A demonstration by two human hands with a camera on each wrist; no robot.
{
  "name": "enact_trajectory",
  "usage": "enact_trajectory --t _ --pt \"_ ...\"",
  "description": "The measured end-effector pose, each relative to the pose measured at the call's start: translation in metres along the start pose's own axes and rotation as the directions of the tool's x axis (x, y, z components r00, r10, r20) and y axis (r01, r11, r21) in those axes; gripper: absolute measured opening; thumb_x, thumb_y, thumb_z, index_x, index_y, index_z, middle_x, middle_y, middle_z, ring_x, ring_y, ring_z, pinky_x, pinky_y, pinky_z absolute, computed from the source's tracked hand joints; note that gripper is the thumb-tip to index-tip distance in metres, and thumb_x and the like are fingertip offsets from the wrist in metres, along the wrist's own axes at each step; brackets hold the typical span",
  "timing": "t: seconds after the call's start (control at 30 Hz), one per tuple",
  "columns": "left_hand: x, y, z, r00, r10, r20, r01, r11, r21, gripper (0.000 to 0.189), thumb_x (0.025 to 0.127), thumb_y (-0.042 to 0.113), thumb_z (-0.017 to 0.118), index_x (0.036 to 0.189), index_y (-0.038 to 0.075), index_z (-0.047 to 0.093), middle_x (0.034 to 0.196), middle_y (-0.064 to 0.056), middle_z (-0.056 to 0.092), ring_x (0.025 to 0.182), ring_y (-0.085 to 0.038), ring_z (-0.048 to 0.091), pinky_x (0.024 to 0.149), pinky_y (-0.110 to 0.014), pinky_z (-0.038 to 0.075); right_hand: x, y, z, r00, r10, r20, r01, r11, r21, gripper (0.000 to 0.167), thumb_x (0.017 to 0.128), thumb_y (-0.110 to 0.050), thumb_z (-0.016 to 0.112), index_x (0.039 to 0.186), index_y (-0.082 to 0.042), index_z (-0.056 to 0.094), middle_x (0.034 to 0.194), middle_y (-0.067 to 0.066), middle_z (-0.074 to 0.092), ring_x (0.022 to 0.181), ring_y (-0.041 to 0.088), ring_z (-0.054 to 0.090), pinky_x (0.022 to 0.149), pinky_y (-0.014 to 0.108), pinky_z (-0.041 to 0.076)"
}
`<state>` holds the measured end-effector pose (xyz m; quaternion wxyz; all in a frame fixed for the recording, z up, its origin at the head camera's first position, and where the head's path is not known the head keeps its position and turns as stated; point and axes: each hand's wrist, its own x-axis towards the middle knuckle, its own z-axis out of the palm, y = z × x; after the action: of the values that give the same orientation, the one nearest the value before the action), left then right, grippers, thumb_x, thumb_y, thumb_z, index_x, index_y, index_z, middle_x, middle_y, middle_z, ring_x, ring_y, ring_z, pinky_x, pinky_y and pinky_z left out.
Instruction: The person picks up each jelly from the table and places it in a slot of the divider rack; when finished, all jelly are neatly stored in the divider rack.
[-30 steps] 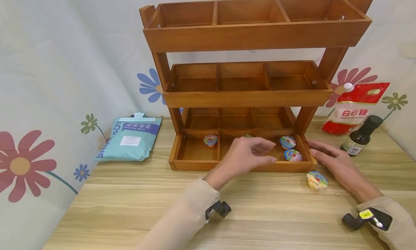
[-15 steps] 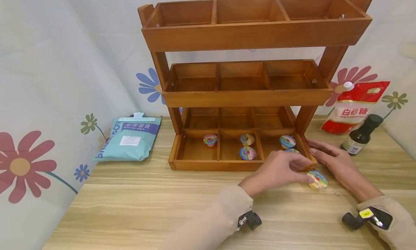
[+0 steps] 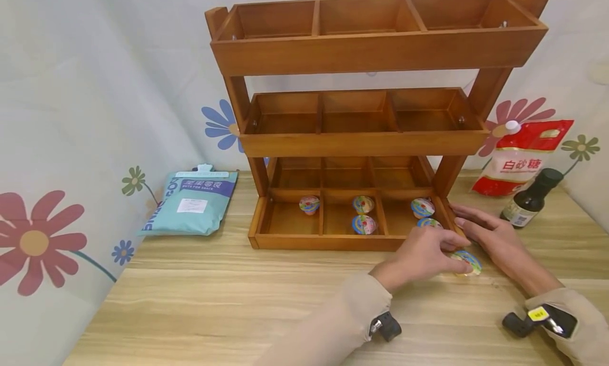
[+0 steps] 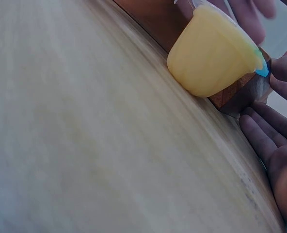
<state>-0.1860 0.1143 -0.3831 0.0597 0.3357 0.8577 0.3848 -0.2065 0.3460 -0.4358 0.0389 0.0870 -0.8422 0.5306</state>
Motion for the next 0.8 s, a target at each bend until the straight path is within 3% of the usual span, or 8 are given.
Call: enact_trajectory --t 0.27,0.57,0.8 --pt "0.003 -0.001 0.004 1.0 -0.007 0.021 0.003 0.986 0.167 0.044 0.085 0.04 0.091 0.127 0.029 0.08 0.104 0.024 0.076 0.086 0.015 0.055 0.077 -0.002 0.035 -0.001 -0.001 -0.001 1.0 0.005 -0.006 -0.005 1.0 -0.002 0.049 0.11 -0.029 0.062 0.155 -0.012 0.056 0.131 -0.03 0.065 0.12 -0.016 0.053 0.091 0.007 0.045" --pt "0.003 -0.003 0.012 0.998 -0.007 0.058 -0.003 0.986 0.169 0.042 0.086 0.035 0.09 0.126 0.026 0.08 0.088 0.024 0.072 0.072 0.02 0.047 0.067 -0.002 0.038 -0.002 -0.002 0.0 1.0 0.03 0.003 -0.03 0.999 0.018 0.05 0.11 -0.029 0.062 0.156 -0.013 0.055 0.13 -0.032 0.064 0.119 -0.016 0.053 0.09 0.007 0.046" --pt "0.003 -0.004 0.014 0.998 0.032 0.057 -0.041 0.984 0.171 0.042 0.086 0.034 0.091 0.125 0.022 0.081 0.102 0.021 0.077 0.074 0.021 0.051 0.07 -0.001 0.039 -0.001 -0.002 0.001 1.0 0.016 0.0 -0.016 1.0 0.013 0.049 0.109 -0.028 0.063 0.156 -0.012 0.056 0.131 -0.031 0.064 0.12 -0.016 0.053 0.09 0.006 0.045"
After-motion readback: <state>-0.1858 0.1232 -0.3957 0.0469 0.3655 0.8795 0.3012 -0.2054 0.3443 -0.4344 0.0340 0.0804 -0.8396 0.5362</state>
